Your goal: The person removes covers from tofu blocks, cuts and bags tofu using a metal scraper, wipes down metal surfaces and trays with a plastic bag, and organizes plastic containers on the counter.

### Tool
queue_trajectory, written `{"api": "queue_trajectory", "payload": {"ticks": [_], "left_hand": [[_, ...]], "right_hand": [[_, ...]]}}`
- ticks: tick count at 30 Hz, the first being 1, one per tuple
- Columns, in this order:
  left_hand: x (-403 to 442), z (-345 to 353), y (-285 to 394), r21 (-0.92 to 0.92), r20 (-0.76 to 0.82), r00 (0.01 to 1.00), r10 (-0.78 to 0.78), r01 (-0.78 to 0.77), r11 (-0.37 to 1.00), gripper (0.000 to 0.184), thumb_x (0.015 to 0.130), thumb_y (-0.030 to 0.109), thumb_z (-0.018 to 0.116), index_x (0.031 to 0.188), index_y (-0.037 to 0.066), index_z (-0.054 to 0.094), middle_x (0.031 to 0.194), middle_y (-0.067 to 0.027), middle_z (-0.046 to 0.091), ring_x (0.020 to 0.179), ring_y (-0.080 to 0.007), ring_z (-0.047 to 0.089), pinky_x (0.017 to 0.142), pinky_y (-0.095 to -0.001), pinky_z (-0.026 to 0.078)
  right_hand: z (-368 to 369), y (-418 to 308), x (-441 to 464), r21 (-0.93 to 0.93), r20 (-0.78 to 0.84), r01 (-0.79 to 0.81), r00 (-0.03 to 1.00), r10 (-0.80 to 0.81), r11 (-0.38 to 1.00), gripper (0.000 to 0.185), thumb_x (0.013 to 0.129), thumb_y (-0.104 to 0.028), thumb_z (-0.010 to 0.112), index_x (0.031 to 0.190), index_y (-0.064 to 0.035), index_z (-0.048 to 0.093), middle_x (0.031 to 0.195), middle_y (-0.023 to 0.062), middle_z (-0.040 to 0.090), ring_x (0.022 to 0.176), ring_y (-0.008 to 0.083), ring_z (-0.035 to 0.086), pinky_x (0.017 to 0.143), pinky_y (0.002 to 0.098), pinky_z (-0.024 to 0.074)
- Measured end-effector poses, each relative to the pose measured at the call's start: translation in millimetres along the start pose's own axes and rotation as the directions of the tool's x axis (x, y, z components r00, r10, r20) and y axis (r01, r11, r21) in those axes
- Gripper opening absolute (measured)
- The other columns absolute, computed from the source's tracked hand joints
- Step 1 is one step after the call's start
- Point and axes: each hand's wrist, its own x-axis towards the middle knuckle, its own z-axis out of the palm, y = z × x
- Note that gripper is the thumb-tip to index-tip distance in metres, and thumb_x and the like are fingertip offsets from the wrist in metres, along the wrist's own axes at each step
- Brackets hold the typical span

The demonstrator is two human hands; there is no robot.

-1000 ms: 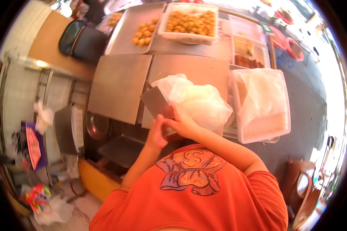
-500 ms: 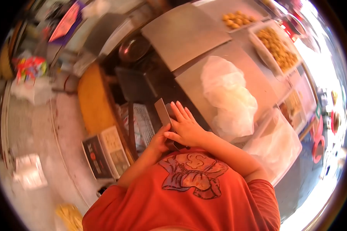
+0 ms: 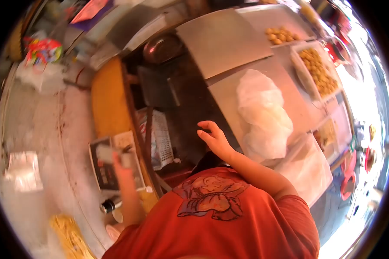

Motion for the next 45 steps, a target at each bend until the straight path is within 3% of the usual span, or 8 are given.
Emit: {"api": "queue_trajectory", "payload": {"ticks": [4, 6, 9, 19, 25, 32, 35, 45], "left_hand": [[31, -117, 113, 0.092, -0.152, 0.988, 0.032, -0.018, 0.996, 0.036, 0.083, 0.037, 0.054, 0.112, 0.015, 0.054, 0.105, -0.0042, 0.059, 0.093, -0.0258, 0.057, 0.079, -0.0445, 0.047], [23, -182, 135, 0.966, 0.126, 0.901, 0.415, -0.016, -0.259, 0.041, 0.084, 0.018, 0.053, 0.120, -0.002, 0.048, 0.117, -0.0148, 0.052, 0.103, -0.0239, 0.053, 0.090, -0.0321, 0.041], [41, -237, 140, 0.607, -0.310, 0.914, 0.264, -0.024, 0.794, 0.046, 0.080, 0.023, 0.060, 0.115, -0.005, 0.048, 0.113, -0.0194, 0.053, 0.099, -0.0281, 0.054, 0.084, -0.0368, 0.043], [47, -138, 77, 0.801, -0.376, 0.714, 0.590, 0.571, -0.181, 0.045, 0.080, 0.024, 0.061, 0.113, -0.004, 0.049, 0.111, -0.0206, 0.054, 0.097, -0.0302, 0.054, 0.083, -0.0385, 0.043], [43, -51, 105, 0.571, -0.081, 0.479, 0.874, 0.741, -0.353, 0.045, 0.080, 0.025, 0.062, 0.112, -0.004, 0.050, 0.109, -0.0213, 0.054, 0.096, -0.0314, 0.054, 0.083, -0.0395, 0.043], [-13, 207, -50, 0.664, 0.728, 0.674, 0.124, -0.739, 0.116, 0.092, 0.064, 0.012, 0.075, 0.137, 0.000, 0.020, 0.138, -0.0183, 0.026, 0.128, -0.0285, 0.025, 0.108, -0.0367, 0.017], [-63, 291, -145, 0.253, 0.960, 0.199, -0.198, -0.919, 0.302, 0.111, 0.053, 0.016, 0.081, 0.139, 0.003, 0.011, 0.141, -0.0170, 0.017, 0.131, -0.0281, 0.015, 0.108, -0.0379, 0.011], [-65, 392, -279, 0.615, 0.696, -0.066, -0.716, 0.570, 0.545, 0.049, 0.091, 0.027, 0.046, 0.133, 0.010, 0.027, 0.124, -0.0055, 0.044, 0.116, -0.0211, 0.044, 0.097, -0.0330, 0.037]], "right_hand": [[-51, 22, -15, -0.132, -0.238, -0.024, 0.971, -0.008, 0.991, 0.023, 0.085, -0.013, 0.053, 0.106, -0.0016, 0.055, 0.103, 0.0084, 0.057, 0.097, 0.0155, 0.053, 0.085, 0.0293, 0.0416], [-75, 25, -28, -0.176, -0.408, -0.054, 0.913, -0.023, 0.983, 0.020, 0.083, -0.009, 0.054, 0.101, -0.0033, 0.057, 0.102, 0.0068, 0.057, 0.091, 0.0147, 0.055, 0.079, 0.0288, 0.0438], [-117, 46, -35, -0.288, -0.595, 0.096, 0.761, -0.257, 0.953, 0.018, 0.077, -0.004, 0.057, 0.095, -0.0047, 0.057, 0.098, 0.0097, 0.056, 0.091, 0.0190, 0.052, 0.076, 0.0294, 0.0434], [-159, 63, -48, -0.753, -0.632, -0.456, 0.703, -0.328, 0.474, 0.108, 0.062, -0.034, 0.075, 0.142, -0.0161, 0.004, 0.134, 0.0211, 0.032, 0.124, 0.0411, 0.028, 0.095, 0.0563, 0.0271], [-176, 82, -33, -0.569, -0.734, -0.441, 0.652, -0.187, 0.694, 0.039, 0.067, -0.016, 0.064, 0.105, -0.0118, 0.057, 0.096, 0.0117, 0.059, 0.095, 0.0290, 0.055, 0.084, 0.0416, 0.0414], [-166, 7, -49, -0.800, -0.418, -0.044, 0.756, -0.504, 0.598, 0.029, 0.060, -0.005, 0.057, 0.087, -0.0114, 0.064, 0.086, 0.0056, 0.059, 0.087, 0.0269, 0.056, 0.077, 0.0408, 0.0420], [-139, -13, -34, -0.804, -0.249, 0.168, 0.776, -0.580, 0.570, 0.034, 0.057, 0.000, 0.056, 0.088, -0.0103, 0.064, 0.085, 0.0074, 0.058, 0.082, 0.0304, 0.056, 0.069, 0.0381, 0.0463], [-110, -45, -15, -0.827, -0.390, 0.036, 0.681, -0.620, 0.561, 0.058, 0.065, -0.014, 0.069, 0.119, -0.0107, 0.047, 0.130, 0.0176, 0.032, 0.117, 0.0401, 0.040, 0.094, 0.0404, 0.0364]]}}
